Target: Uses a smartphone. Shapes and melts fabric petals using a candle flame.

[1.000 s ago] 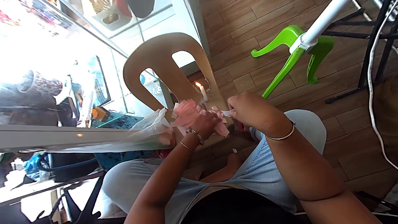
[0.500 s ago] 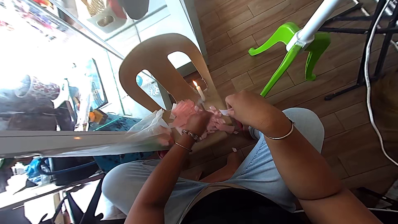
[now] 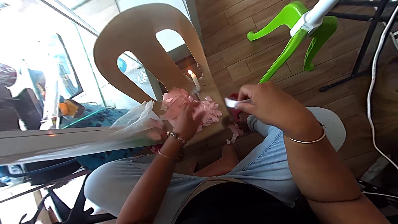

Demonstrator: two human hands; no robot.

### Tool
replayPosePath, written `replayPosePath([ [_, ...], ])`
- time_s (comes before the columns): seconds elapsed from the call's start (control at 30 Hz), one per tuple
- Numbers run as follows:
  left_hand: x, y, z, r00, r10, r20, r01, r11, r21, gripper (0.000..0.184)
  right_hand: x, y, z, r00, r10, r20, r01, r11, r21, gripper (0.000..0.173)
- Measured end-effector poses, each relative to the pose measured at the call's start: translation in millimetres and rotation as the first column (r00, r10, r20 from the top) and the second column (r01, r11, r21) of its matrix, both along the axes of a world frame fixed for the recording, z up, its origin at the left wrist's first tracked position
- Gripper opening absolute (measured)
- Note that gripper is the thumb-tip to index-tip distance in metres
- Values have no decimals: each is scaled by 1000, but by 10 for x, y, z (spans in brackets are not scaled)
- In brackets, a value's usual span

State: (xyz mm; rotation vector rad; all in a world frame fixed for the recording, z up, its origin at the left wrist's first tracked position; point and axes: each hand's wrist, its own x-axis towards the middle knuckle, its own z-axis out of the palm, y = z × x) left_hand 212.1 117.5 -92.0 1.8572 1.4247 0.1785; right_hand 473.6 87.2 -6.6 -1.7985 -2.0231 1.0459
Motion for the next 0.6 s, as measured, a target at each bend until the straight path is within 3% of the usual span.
replayPosePath([
  [0.07, 99, -258, 121, 916, 10, 402, 62, 984, -165, 38, -119, -97, -86, 978, 30, -204, -34, 999, -18, 12],
  [0.13, 134, -378, 213, 749, 133, 649, 103, 945, -312, 39, -272, -140, -212, 931, 40, -362, -79, 992, -96, 10],
  [0.23, 97, -394, 396, 717, 278, 639, -21, 925, -378, 26, -468, -159, -344, 878, -6, -479, -67, 989, -135, 18],
  [0.3, -36, -318, 482, 779, 283, 560, -77, 929, -362, 15, -555, -147, -405, 794, -53, -605, -69, 982, -176, 23],
  [0.37, -229, -226, 575, 851, 221, 477, -66, 945, -321, 13, -551, -121, -512, 730, -121, -672, -160, 926, -341, 24],
  [0.43, -456, -150, 639, 895, 133, 425, -33, 971, -235, 13, -500, -100, -806, 855, -142, -499, -188, 812, -553, 20],
  [0.5, -667, -123, 644, 896, 104, 431, -40, 987, -154, 14, -483, -123, -1341, 987, 23, -156, -131, 677, -725, 32],
  [0.6, -894, -164, 678, 903, 100, 418, -72, 994, -83, 13, -507, -331, -2174, 967, 160, 197, 78, 550, -832, 45],
])
